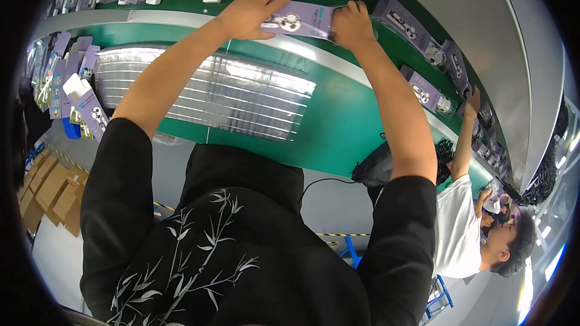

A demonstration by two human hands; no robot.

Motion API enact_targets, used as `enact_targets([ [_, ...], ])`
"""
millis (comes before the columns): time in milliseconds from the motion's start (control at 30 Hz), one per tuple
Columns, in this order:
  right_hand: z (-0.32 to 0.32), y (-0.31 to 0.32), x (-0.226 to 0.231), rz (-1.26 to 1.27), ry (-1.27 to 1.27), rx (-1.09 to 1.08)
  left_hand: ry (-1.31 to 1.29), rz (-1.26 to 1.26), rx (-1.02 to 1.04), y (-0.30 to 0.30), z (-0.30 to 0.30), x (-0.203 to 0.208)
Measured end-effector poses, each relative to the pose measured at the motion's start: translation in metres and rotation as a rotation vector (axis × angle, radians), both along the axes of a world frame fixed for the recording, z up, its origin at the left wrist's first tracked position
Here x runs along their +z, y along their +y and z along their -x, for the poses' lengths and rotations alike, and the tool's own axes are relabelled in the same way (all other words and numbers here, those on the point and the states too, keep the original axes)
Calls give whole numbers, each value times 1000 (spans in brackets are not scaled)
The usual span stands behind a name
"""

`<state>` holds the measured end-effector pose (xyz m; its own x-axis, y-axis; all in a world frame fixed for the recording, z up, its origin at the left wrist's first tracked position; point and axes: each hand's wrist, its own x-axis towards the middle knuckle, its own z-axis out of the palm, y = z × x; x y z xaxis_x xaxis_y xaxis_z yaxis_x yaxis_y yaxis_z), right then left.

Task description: Manually packing items into retail boxes and then placing them into larger shipping containers on an assembly line.

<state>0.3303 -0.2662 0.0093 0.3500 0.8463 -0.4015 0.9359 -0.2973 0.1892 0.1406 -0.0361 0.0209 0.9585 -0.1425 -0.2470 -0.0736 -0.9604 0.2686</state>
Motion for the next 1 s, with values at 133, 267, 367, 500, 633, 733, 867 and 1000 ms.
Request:
enact_targets([
  [133, -33, -40, 4, 7, 72, -89, -468, -72, 87, 0, -16, -15],
  [267, -83, -138, 6, -291, 385, -533, -821, -131, 509, 62, -9, -23],
  [367, -25, -160, 10, -471, 433, -639, -84, -84, 1036, 106, 12, 3],
  [500, 133, -133, 3, -135, 1596, -1111, 38, -1, 1217, 133, 15, -7],
  [633, 208, -115, -11, -147, 1726, -1240, -233, 401, 1131, 132, 52, -27],
  [733, 225, -136, -17, -426, 1431, -1386, -496, 530, 1006, 71, 90, 7],
  [867, 210, -156, -8, -312, 1194, -1286, -540, 454, 949, 42, 154, -13],
  [1000, 172, -164, 21, -503, 1208, -1245, -655, 281, 814, 49, 167, -24],
])
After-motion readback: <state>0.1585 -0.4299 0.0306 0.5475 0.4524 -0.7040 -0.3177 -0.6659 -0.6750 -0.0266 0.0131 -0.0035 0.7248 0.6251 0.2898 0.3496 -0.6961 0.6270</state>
